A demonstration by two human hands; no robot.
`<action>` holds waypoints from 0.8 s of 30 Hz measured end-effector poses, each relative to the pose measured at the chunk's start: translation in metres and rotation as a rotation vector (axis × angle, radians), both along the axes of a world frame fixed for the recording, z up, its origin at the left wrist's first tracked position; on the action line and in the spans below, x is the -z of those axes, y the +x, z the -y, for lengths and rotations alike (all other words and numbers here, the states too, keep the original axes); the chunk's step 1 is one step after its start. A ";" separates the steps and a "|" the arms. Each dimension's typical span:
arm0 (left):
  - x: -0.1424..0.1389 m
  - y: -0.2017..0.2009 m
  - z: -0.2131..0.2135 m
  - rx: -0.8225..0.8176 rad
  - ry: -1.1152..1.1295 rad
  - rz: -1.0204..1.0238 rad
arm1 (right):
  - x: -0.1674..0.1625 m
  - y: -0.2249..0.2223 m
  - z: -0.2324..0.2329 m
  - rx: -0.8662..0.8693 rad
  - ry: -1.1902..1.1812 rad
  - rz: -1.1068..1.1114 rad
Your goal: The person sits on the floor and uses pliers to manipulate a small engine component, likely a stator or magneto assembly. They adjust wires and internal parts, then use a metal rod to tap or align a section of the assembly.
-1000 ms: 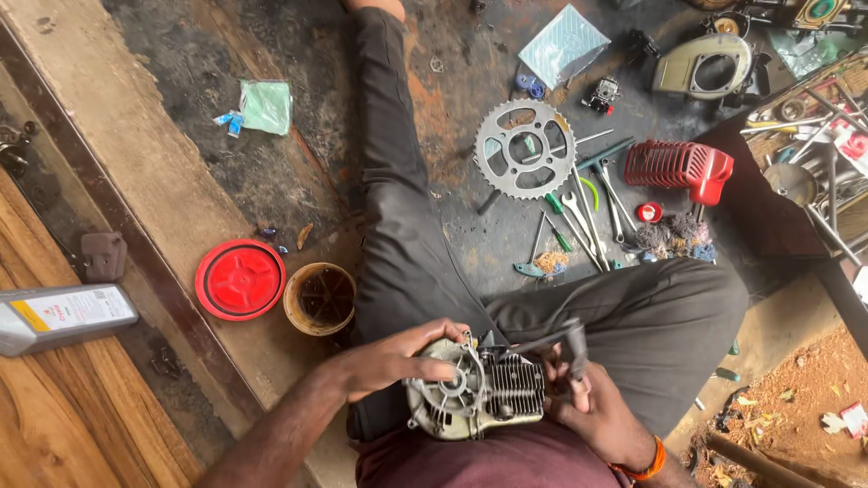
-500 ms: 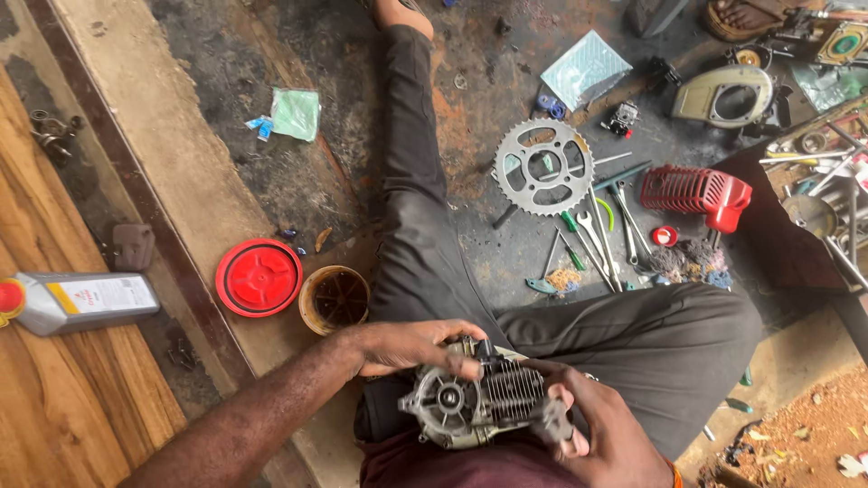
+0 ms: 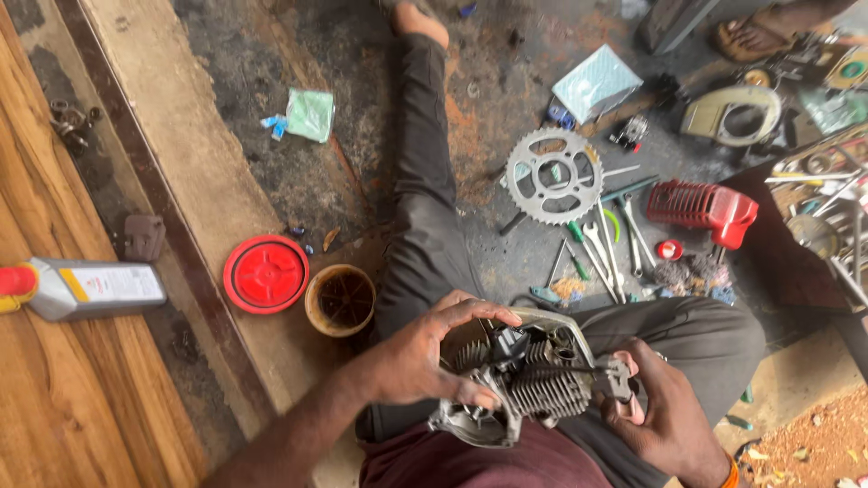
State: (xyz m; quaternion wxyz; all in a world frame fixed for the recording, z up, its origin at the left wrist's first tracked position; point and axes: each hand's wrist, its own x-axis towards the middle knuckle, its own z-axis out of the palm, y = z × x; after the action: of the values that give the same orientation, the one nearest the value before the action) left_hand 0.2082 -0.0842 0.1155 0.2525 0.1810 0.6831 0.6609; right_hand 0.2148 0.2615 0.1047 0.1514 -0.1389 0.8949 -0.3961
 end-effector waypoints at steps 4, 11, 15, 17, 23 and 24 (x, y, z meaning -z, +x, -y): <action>-0.012 0.008 -0.010 -0.154 -0.092 -0.173 | -0.007 0.000 -0.001 -0.020 -0.040 0.003; -0.009 0.010 -0.026 -0.178 -0.148 -0.187 | -0.016 0.000 -0.003 -0.015 0.045 0.038; -0.006 0.010 -0.028 -0.187 -0.141 -0.193 | -0.020 -0.001 -0.006 0.020 0.124 0.104; -0.005 0.010 -0.027 -0.189 -0.134 -0.210 | -0.023 -0.002 -0.007 0.041 0.229 0.154; -0.006 0.012 -0.027 -0.183 -0.138 -0.190 | -0.030 -0.007 -0.006 -0.007 0.177 0.156; -0.006 0.012 -0.027 -0.185 -0.140 -0.186 | -0.030 -0.007 -0.006 0.004 0.184 0.195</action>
State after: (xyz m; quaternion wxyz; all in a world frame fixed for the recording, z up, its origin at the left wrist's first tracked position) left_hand 0.2199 -0.0575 0.1216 0.1380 0.1598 0.7619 0.6123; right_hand 0.2078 0.2674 0.1343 0.2489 -0.0836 0.9089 -0.3241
